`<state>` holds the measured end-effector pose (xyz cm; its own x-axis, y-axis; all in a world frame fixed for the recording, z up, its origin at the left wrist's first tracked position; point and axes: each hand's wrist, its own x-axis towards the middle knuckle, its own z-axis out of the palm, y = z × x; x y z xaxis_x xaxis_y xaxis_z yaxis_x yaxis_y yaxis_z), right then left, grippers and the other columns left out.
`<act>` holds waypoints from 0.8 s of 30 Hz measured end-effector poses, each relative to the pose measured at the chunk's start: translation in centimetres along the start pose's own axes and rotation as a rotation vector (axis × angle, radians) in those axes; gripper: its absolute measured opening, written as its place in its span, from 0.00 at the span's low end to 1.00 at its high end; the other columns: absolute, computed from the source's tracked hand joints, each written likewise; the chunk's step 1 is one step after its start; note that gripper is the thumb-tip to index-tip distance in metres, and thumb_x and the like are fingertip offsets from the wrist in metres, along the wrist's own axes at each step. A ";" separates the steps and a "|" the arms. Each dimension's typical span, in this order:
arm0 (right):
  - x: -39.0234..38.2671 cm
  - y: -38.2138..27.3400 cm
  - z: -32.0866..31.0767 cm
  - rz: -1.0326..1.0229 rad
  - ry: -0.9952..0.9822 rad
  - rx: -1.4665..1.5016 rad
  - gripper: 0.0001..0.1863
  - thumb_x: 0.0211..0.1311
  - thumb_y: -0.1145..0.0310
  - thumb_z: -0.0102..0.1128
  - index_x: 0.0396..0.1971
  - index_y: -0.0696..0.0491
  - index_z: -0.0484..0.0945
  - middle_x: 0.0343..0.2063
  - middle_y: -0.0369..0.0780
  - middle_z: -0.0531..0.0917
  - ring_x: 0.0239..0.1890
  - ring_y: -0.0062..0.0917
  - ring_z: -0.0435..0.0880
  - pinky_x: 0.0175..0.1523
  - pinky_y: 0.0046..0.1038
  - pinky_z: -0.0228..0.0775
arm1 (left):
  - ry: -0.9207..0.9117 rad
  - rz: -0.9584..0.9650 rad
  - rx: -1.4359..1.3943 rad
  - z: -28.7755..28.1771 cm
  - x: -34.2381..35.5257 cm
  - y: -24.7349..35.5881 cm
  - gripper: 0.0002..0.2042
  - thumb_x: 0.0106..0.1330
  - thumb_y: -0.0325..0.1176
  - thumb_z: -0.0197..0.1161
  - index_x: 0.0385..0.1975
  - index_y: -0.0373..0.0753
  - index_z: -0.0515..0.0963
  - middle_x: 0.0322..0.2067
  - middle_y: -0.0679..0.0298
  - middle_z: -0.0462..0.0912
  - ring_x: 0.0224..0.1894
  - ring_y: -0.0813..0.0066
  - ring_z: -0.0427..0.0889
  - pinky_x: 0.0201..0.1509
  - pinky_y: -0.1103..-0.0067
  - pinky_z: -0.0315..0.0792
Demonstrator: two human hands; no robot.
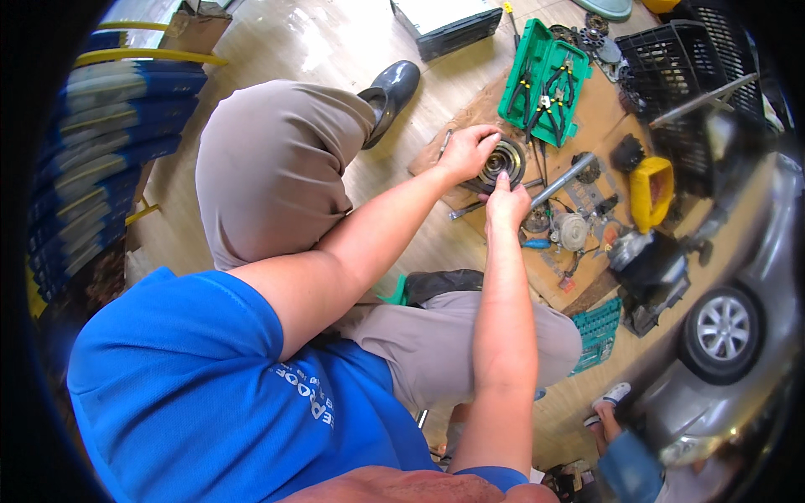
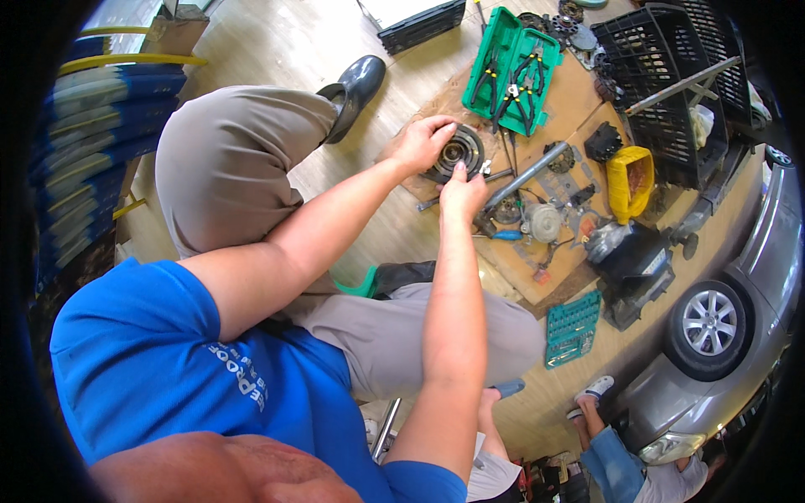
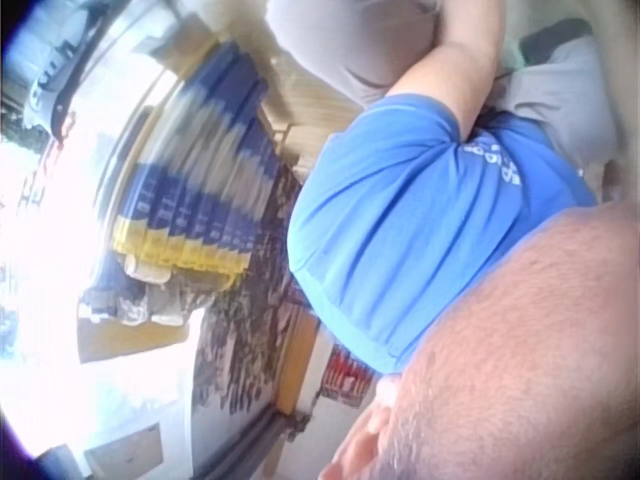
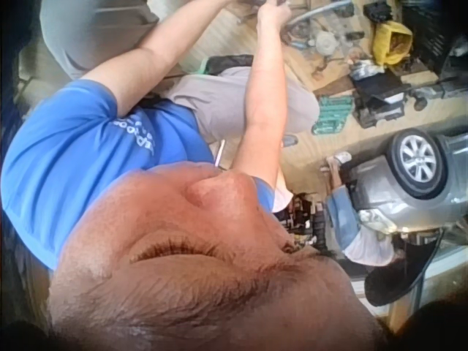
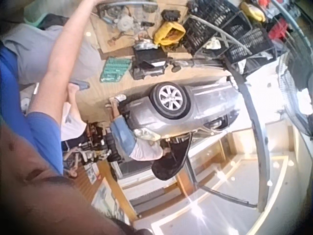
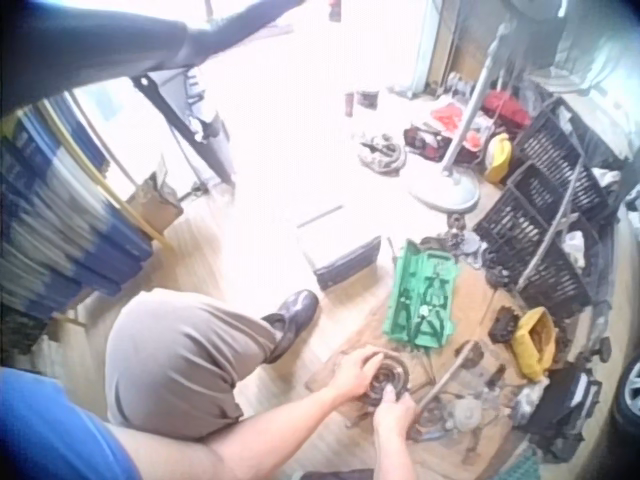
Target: The person assembles a mechanical assembly by placing a black cylindrical component onto a metal shaft, rotating it by hand, and then fitting a circular spring and another black ring onto the assembly.
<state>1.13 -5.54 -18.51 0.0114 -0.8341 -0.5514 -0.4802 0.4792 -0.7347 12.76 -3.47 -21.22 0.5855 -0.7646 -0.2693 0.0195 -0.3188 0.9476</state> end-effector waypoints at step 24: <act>-1.0 -0.6 0.3 0.050 -0.019 0.145 0.15 0.71 0.64 0.55 0.40 0.64 0.74 0.34 0.45 0.82 0.27 0.28 0.83 0.25 0.29 0.80 | -0.066 0.019 0.001 -0.7 0.4 -0.4 0.14 0.70 0.39 0.58 0.47 0.36 0.81 0.40 0.56 0.86 0.44 0.71 0.84 0.50 0.74 0.75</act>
<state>1.68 -4.93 -17.65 0.0079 -0.8038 -0.5949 -0.3490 0.5553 -0.7549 13.61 -3.27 -21.57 0.5312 -0.8056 -0.2624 0.0079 -0.3049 0.9523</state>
